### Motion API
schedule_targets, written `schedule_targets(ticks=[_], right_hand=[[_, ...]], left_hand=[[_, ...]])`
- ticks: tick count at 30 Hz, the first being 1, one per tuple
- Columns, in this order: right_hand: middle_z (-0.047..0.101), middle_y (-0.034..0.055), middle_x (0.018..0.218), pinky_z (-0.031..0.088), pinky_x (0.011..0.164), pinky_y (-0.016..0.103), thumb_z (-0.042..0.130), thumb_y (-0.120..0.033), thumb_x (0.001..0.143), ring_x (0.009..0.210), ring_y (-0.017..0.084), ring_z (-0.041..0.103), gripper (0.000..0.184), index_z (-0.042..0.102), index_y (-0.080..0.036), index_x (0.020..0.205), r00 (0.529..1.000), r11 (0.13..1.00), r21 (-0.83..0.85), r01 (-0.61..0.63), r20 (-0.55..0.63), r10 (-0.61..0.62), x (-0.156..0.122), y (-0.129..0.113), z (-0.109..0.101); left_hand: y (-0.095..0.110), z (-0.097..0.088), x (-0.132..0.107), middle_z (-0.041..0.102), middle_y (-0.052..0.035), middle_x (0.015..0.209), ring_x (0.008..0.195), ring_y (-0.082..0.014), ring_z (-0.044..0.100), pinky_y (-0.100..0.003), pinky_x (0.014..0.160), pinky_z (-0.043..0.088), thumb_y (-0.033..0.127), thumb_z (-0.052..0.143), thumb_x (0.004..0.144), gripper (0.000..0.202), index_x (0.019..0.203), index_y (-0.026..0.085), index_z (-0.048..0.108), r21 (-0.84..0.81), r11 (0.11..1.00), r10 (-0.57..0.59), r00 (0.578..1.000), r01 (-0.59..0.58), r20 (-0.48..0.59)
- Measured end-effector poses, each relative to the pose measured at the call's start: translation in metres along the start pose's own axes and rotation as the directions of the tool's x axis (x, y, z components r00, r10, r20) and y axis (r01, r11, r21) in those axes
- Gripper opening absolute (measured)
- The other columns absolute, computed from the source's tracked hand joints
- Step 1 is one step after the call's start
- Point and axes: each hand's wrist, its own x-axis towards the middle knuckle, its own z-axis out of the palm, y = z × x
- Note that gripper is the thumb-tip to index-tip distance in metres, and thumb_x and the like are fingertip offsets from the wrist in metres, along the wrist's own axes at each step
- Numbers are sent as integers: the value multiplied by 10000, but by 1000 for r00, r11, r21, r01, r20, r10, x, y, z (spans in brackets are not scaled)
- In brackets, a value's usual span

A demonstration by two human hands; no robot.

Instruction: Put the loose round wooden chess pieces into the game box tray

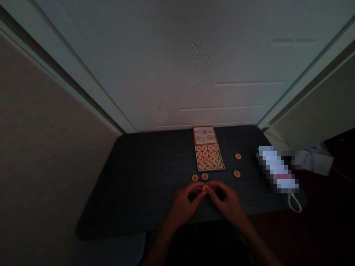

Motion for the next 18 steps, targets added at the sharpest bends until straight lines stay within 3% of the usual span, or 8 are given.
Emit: schedule_targets(ticks=[6,18], right_hand=[[768,26,924,555,773,294,669,-373,934,814,185,708,209,728,-243,1087,999,999,-13,29,16,-29,0,-5,-1],[762,34,926,552,753,302,690,-413,918,820,198,694,222,735,-240,1050,1000,999,-53,-5,11,6,1,2,-1]], left_hand=[[5,-3,0,792,-21,1074,855,-166,759,-294,893,590,339,596,995,223,1159,259,723,54,998,26,1000,-26,-16],[6,-2,-2,790,-19,1114,990,-189,747,-305,939,579,277,636,964,206,1141,261,739,43,996,78,997,-77,-12]])
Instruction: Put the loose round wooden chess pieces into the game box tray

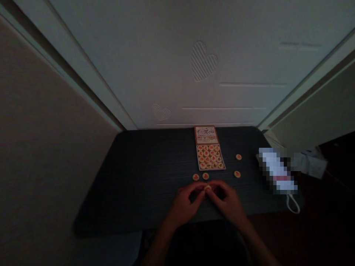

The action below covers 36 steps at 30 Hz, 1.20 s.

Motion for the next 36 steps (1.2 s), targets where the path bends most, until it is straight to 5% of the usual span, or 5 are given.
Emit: schedule_targets(ticks=[13,19,23,30,36], right_hand=[[787,72,1020,590,823,351,674,-503,923,947,252,737,309,744,-235,1060,995,995,56,-81,-49,84,2,4,-2],[787,67,1023,580,860,367,655,-504,935,942,251,738,303,753,-243,1052,998,998,0,-56,-28,56,1,4,0],[783,70,1033,574,869,363,616,-502,955,962,249,732,304,739,-239,1047,993,999,-34,-25,-118,20,7,2,-5],[767,72,959,546,804,373,611,-491,954,863,242,711,285,705,-225,997,951,962,-272,-7,-301,-78,46,-5,-18],[741,82,930,534,813,387,624,-502,944,849,243,683,298,721,-221,946,933,908,-417,31,-314,-175,64,4,-13]], left_hand=[[0,-1,0,781,-17,1102,937,-170,738,-298,906,580,229,633,955,207,1146,246,711,-16,1000,18,1000,-18,3],[-1,-1,2,782,-15,1087,909,-167,741,-295,886,589,258,647,952,189,1128,244,716,-6,1000,24,1000,-24,-16],[-4,0,1,787,-28,1071,910,-177,744,-303,884,591,271,629,961,207,1146,240,718,20,1000,22,999,-22,-42],[-6,2,0,779,-23,1060,899,-169,733,-295,884,583,275,618,972,205,1151,248,715,36,999,16,998,-14,-60],[-5,2,0,779,-33,1068,902,-178,731,-305,883,581,275,601,973,203,1137,243,717,41,999,19,999,-17,-45]])
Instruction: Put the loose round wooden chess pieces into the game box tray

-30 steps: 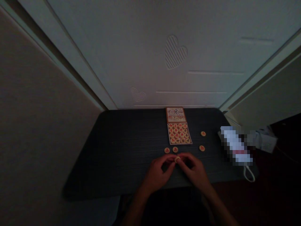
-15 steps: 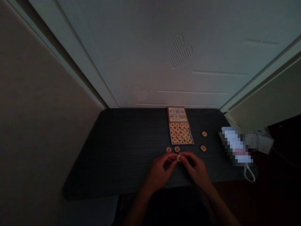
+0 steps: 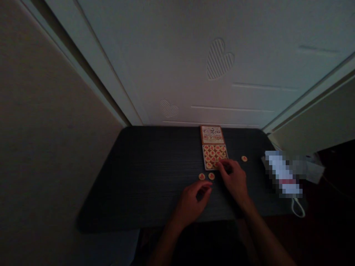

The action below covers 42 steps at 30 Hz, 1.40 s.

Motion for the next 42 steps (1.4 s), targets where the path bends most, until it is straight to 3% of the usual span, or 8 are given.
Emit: schedule_targets(ticks=[14,18,25,29,36,42], right_hand=[[751,65,893,480,879,432,653,-409,940,913,268,634,193,739,-237,919,992,988,-91,125,41,-122,-3,7,8],[750,70,904,487,872,426,636,-392,955,918,264,635,189,731,-231,927,990,985,-94,144,1,-144,-4,5,8],[741,65,938,504,877,419,615,-329,974,930,252,646,134,709,-234,958,967,966,-104,235,-76,-243,-25,5,-12],[744,52,946,501,910,428,618,-311,977,911,241,672,109,702,-241,973,975,973,-78,217,-37,-220,-50,19,-29],[757,45,943,544,795,346,595,-335,992,856,214,703,153,716,-241,1003,991,996,48,76,108,-81,-64,27,-31],[755,47,918,542,772,334,592,-336,987,833,212,698,170,725,-232,976,988,995,76,59,135,-69,-57,25,-24]], left_hand=[[1,1,0,771,-4,1057,907,-155,725,-261,881,561,228,600,975,176,1109,249,712,-3,1000,22,1000,-22,5],[1,0,0,773,-8,1054,904,-158,726,-267,884,565,230,599,974,175,1103,247,716,4,1000,22,1000,-22,6],[-1,0,0,771,-15,1037,890,-160,725,-275,862,571,231,604,972,159,1092,238,709,24,999,35,999,-36,5],[-3,1,-1,758,-8,1015,876,-154,713,-273,838,566,216,614,968,149,1081,245,706,62,996,67,998,-66,-14],[-8,0,7,703,-42,1037,982,-210,669,-374,932,537,206,629,952,187,1134,236,661,308,944,180,967,-119,-180],[-10,-6,17,649,-105,1221,1140,-328,577,-515,976,481,311,730,887,374,1235,222,630,638,770,167,962,10,-216]])
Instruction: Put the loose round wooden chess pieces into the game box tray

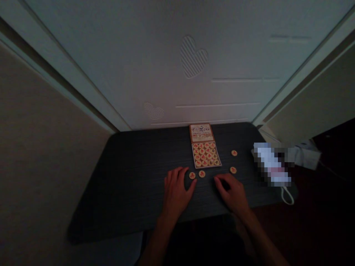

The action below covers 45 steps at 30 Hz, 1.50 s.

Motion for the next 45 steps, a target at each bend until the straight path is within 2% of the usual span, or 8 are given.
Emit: schedule_targets(ticks=[6,11,14,17,21,28,36,45], right_hand=[[759,50,918,542,767,328,597,-331,979,838,217,704,166,727,-229,961,999,998,39,-43,-1,43,-1,1,-1],[761,45,915,546,779,324,613,-315,967,836,212,707,145,729,-228,961,999,996,67,-50,-18,51,0,-1,-1],[766,46,920,549,788,328,617,-318,963,841,215,712,146,733,-229,956,998,994,89,-56,-19,58,-1,-3,-2],[773,43,930,555,773,312,615,-326,968,834,206,721,152,737,-236,977,998,985,161,-67,4,67,-3,-11,-1],[774,35,962,561,774,289,647,-329,950,844,190,723,161,731,-244,1057,998,961,273,-45,61,29,-5,-24,4],[772,25,946,566,780,282,673,-341,935,823,176,715,157,731,-244,1044,994,942,332,-54,111,18,-2,-29,8],[781,37,948,579,778,299,661,-367,938,831,194,727,174,734,-242,1036,992,943,323,-79,122,41,-2,-26,7],[785,36,949,577,783,302,658,-362,940,846,200,736,168,746,-243,1020,988,955,286,-83,152,40,-2,-26,6]], left_hand=[[-2,1,1,678,-88,1175,1103,-311,594,-486,945,468,295,684,928,187,1103,233,670,45,998,51,998,-52,29],[-4,1,-5,727,-38,1011,964,-236,666,-404,895,507,265,652,949,104,1047,234,666,-170,982,106,988,-87,109],[2,-1,-8,741,-8,927,846,-188,695,-329,814,546,294,666,943,95,1021,243,687,-339,941,33,988,21,153],[14,0,-10,768,-8,912,799,-176,724,-295,764,575,341,698,922,140,1017,238,708,-514,838,-95,977,183,193],[23,3,-10,786,-31,967,882,-195,755,-301,834,601,346,702,917,159,1009,220,730,-663,696,-102,953,274,287],[18,3,-8,785,-56,1083,1002,-216,752,-353,951,596,344,642,963,201,1103,227,724,-685,664,-47,931,300,362],[19,4,-9,772,-52,1091,959,-199,747,-359,923,610,293,669,941,204,1132,234,709,-649,726,-5,945,229,328],[19,5,-11,771,-26,1013,906,-174,740,-318,882,605,261,671,937,137,1064,230,713,-625,756,4,954,193,300]])
